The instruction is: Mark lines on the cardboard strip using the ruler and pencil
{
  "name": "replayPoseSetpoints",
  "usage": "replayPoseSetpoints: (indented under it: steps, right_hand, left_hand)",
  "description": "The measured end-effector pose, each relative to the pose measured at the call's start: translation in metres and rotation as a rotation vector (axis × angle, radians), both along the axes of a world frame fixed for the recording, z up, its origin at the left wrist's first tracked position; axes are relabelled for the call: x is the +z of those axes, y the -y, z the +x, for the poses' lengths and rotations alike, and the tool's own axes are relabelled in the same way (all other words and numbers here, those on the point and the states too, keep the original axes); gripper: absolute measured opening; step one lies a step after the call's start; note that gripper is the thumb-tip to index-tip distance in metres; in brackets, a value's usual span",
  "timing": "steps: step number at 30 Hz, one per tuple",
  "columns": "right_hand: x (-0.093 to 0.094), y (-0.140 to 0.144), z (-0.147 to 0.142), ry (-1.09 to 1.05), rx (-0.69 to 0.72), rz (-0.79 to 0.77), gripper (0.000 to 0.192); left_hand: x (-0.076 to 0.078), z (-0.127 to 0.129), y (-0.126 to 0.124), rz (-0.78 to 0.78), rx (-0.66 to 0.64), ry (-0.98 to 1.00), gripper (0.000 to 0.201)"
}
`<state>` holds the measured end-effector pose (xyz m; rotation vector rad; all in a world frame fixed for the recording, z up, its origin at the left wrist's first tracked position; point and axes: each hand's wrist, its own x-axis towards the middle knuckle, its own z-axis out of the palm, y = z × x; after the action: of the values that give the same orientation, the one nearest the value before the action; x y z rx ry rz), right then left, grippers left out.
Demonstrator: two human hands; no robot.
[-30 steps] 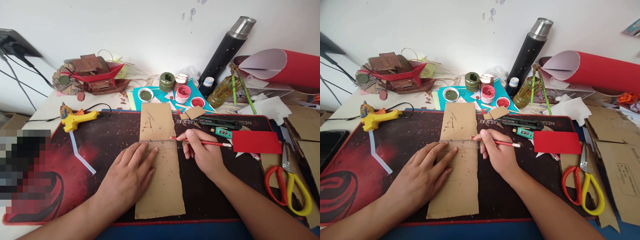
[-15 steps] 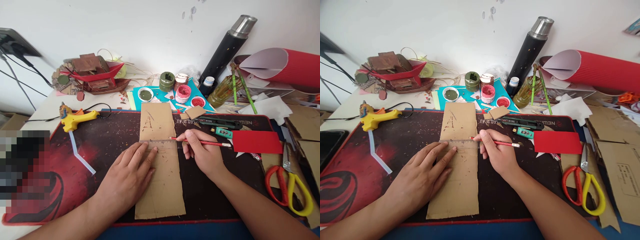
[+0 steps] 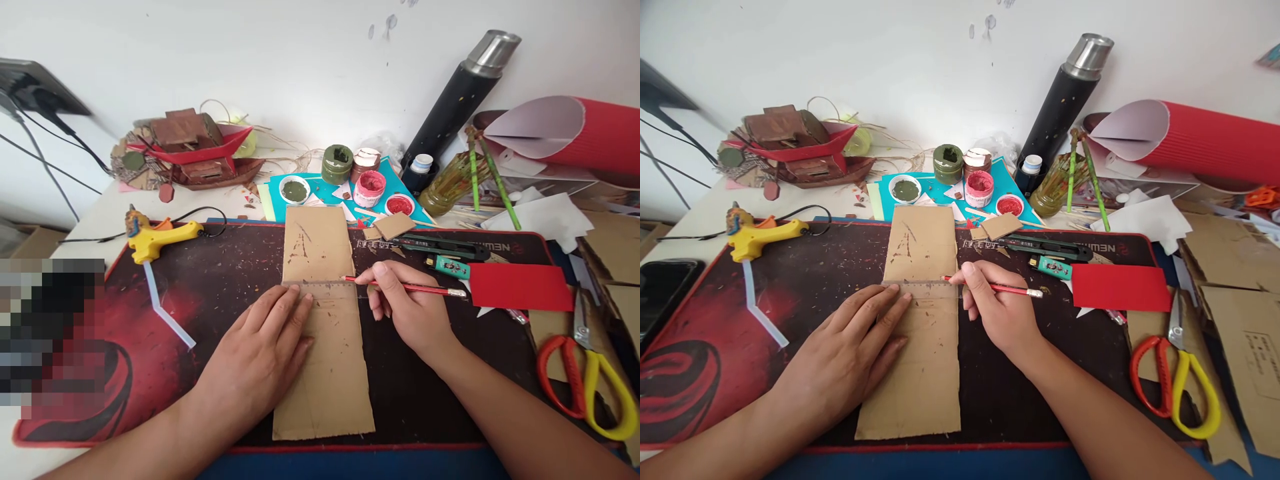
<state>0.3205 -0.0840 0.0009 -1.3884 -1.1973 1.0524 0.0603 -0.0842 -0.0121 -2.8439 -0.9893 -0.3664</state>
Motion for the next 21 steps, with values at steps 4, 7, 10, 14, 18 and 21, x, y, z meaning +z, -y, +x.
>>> replayPoseSetpoints:
  steps: [4, 7, 10, 14, 18, 21]
  right_hand:
    - [0.0, 0.0, -0.0003, -0.002, 0.004, 0.008, 0.049]
    - [-0.0004, 0.0001, -0.0009, -0.009, 0.006, 0.012, 0.048]
    - [-0.0007, 0.0002, -0.001, -0.011, 0.005, 0.012, 0.047]
    - [-0.0006, 0.0004, -0.0002, -0.009, 0.006, 0.014, 0.046]
    - [-0.0007, 0.0002, 0.0004, -0.003, 0.01, 0.019, 0.047]
    - [-0.0009, 0.0003, 0.0005, -0.003, 0.011, 0.021, 0.049]
  left_hand:
    - [0.0003, -0.0008, 0.0, -0.001, -0.005, -0.013, 0.048]
    - [0.001, -0.001, 0.0002, 0.003, 0.003, -0.015, 0.047]
    - [0.0018, -0.0005, 0.0007, -0.002, 0.011, -0.02, 0.047]
    - [0.0023, 0.0, 0.0013, -0.006, 0.018, -0.006, 0.047]
    - [0.0016, -0.0003, 0.0011, 0.002, 0.013, -0.008, 0.047]
    - [0.0008, -0.0007, 0.0006, 0.005, 0.005, -0.015, 0.047]
